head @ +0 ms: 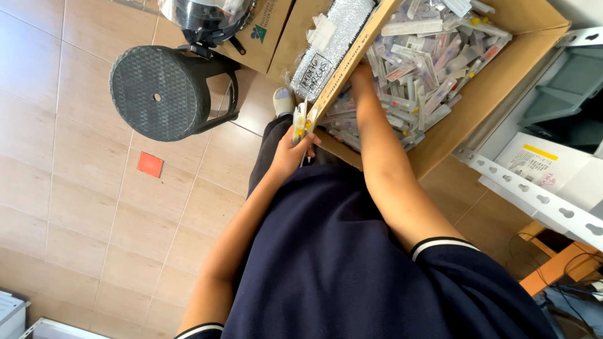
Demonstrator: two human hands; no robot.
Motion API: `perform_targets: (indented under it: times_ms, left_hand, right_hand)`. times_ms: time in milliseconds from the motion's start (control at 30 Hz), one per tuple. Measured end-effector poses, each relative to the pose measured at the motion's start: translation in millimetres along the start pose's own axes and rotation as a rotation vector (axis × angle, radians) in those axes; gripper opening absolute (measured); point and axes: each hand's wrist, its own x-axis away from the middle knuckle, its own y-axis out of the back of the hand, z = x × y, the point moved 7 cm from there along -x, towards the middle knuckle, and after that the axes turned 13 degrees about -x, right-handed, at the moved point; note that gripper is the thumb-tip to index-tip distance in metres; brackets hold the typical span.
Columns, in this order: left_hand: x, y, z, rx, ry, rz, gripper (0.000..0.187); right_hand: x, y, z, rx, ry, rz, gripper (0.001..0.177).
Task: Picking individual medical catheters from a large bulk box and organizing them into smaller white boxes on a storage shelf.
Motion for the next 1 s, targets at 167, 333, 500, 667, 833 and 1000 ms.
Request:
perform_targets:
  times_ms: [167, 333, 500, 667, 833, 1000]
  left_hand:
    - [4.7, -6.0, 2.8, -0.063, -0.025, 0.026, 0.028]
    - [11.8, -4.4, -14.1, -0.119, -0.034, 0.028, 0.034]
    - [16.7, 1.8, -20.5, -0.184, -0.032, -0.001, 0.031]
    - [18.1, 2.4, -12.1, -0.165, -0.047, 0.000, 0.029]
    - [19.0, 5.1, -35.8, -0.242, -0.061, -0.052, 0.040]
    - [15.9, 3.6, -23.3, -0.388, -0.105, -0.101, 0.047]
  right_hand:
    - [38.5, 2.4, 25.4, -0.100, -0.226, -0.062, 0.040]
    - [-30.6, 33.3, -40.8, -0.370, -0.259, -0.187, 0.042]
    - [14.2, 31.8, 15.3, -0.199, 0.031, -0.267, 0.022]
    - [53.1, 36.9, 51.2, 0.018, 0.112, -0.454, 0.016]
    - [64.6, 64.1, 39.4, 0.235, 0.359, -0.324, 0.013]
    - [110.1, 32.3, 96.6, 0.369, 0.437, -0.255, 0.021]
